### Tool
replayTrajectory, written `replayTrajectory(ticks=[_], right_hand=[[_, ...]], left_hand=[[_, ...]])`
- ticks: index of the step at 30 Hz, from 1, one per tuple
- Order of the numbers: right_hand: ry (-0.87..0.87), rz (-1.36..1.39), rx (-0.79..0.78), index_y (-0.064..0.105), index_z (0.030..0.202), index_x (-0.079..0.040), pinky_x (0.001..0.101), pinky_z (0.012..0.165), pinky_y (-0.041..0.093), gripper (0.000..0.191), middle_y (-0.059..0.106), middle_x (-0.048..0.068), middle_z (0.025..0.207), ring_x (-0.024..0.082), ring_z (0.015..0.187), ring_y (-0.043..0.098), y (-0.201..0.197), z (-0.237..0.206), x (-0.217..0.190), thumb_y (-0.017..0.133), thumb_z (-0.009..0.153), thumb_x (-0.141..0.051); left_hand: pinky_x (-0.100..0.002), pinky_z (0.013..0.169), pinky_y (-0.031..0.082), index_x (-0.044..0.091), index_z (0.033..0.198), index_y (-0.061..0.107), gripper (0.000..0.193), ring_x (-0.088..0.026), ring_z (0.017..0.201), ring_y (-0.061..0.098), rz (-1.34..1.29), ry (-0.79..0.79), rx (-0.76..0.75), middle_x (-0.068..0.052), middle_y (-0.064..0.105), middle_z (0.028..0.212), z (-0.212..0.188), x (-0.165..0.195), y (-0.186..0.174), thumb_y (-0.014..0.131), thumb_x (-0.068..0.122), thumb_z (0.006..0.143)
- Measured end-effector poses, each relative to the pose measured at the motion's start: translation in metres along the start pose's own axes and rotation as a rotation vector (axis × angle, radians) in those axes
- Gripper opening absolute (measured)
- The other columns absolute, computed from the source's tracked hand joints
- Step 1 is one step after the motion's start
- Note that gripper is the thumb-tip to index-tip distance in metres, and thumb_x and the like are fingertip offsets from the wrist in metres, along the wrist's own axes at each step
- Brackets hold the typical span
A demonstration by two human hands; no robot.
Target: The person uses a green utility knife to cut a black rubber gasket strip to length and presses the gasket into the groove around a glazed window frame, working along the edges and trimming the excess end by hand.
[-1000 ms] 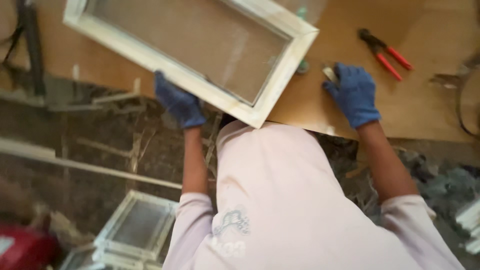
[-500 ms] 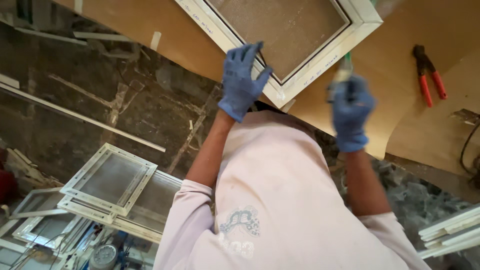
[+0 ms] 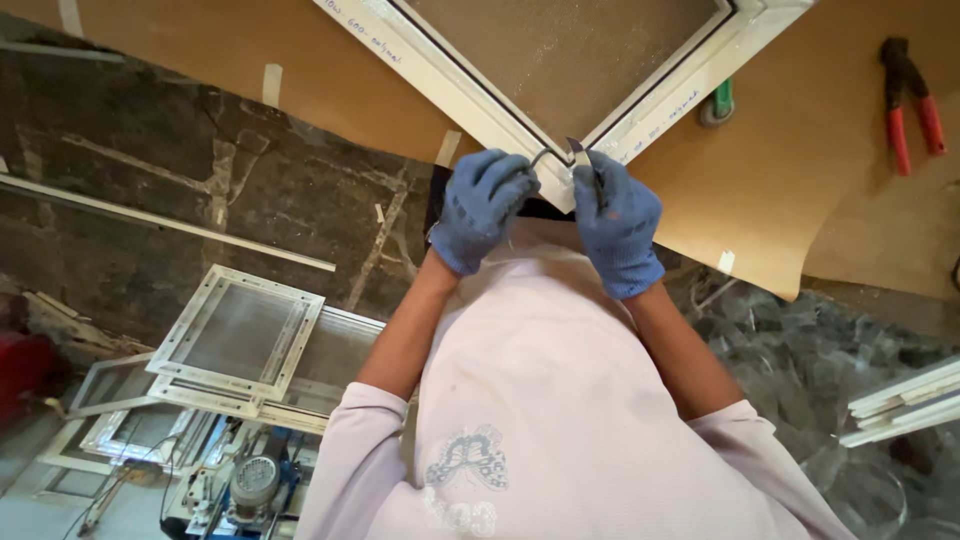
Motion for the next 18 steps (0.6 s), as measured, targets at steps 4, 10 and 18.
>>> replayTrajectory(ticks=[4, 10, 18], right_hand=[[-0.052, -0.048, 0.003, 0.072, 0.113, -0.004, 0.0390, 0.057, 0.047, 0.015, 0.062, 0.011, 0.071, 0.027, 0.060, 0.061, -0.007, 0.001, -0.008, 0.076, 0.100, -0.010], [-0.021, -0.057, -0.015, 0.074, 0.111, -0.004, 0.0394, 0.056, 0.046, 0.013, 0.061, 0.012, 0.069, 0.027, 0.057, 0.060, -0.010, -0.002, -0.021, 0.078, 0.100, -0.009], [-0.023, -0.089, -0.002, 0.074, 0.112, -0.004, 0.0404, 0.058, 0.047, 0.015, 0.064, 0.014, 0.075, 0.030, 0.061, 0.062, -0.003, -0.005, -0.017, 0.077, 0.099, -0.011]], left_hand=[[-0.043, 0.095, 0.052, 0.014, 0.114, 0.071, 0.028, -0.027, 0.115, 0.060, 0.094, 0.084, -0.056, -0.006, 0.066, 0.125, -0.001, 0.001, 0.002, 0.076, 0.010, 0.087], [-0.043, 0.099, 0.051, 0.011, 0.120, 0.070, 0.030, -0.026, 0.120, 0.059, 0.095, 0.097, -0.044, -0.007, 0.065, 0.133, 0.006, -0.008, -0.001, 0.077, 0.012, 0.090], [-0.044, 0.095, 0.050, 0.010, 0.121, 0.070, 0.032, -0.027, 0.117, 0.060, 0.160, 0.165, -0.119, -0.006, 0.067, 0.129, 0.025, -0.020, -0.002, 0.075, 0.014, 0.090]])
Point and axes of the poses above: each hand's wrist, its own z-axis towards the middle knuckle, its own y-axis out of the palm, x = y × z, the point moved 1 cm from there along z, towards the middle knuckle
